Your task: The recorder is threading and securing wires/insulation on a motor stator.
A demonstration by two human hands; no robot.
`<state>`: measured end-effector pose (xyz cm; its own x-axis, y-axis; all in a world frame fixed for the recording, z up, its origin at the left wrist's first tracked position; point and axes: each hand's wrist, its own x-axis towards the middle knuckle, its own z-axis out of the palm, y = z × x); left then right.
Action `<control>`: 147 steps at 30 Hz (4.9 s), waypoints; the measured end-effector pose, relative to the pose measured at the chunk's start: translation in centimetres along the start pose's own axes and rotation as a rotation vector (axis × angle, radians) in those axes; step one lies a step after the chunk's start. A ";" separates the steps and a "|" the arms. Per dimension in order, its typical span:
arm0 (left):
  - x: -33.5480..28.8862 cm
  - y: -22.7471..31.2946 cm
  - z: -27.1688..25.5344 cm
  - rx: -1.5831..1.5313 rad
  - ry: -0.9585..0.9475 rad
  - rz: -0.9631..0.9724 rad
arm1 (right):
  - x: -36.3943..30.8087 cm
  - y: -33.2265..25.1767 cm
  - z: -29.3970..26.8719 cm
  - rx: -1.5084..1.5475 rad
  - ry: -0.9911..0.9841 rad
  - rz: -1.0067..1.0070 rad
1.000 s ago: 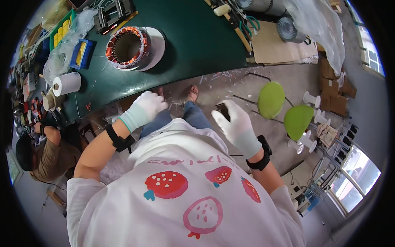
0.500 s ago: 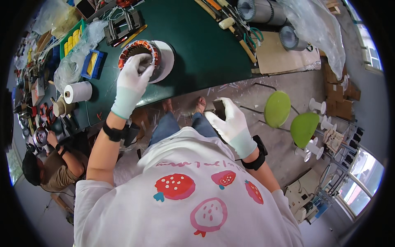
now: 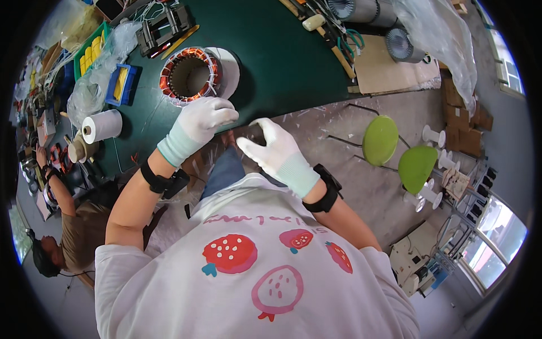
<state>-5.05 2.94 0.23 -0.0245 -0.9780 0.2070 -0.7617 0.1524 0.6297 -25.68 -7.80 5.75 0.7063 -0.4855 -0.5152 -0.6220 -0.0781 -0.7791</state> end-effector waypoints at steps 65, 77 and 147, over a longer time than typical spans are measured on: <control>0.1 1.2 2.0 -0.371 0.101 -0.111 | -0.8 -2.0 -3.6 0.697 -0.369 0.507; 0.5 1.1 2.2 -0.304 0.068 -0.086 | -2.4 0.2 -4.5 0.980 -0.436 0.585; 1.7 1.4 3.3 -0.282 0.112 -0.027 | -1.0 1.1 -4.5 0.537 -0.282 0.326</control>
<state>-8.31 1.06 -1.01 0.0767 -0.9630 0.2584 -0.5506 0.1751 0.8162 -28.56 -11.37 7.05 0.6179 -0.1600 -0.7698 -0.6153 0.5112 -0.6001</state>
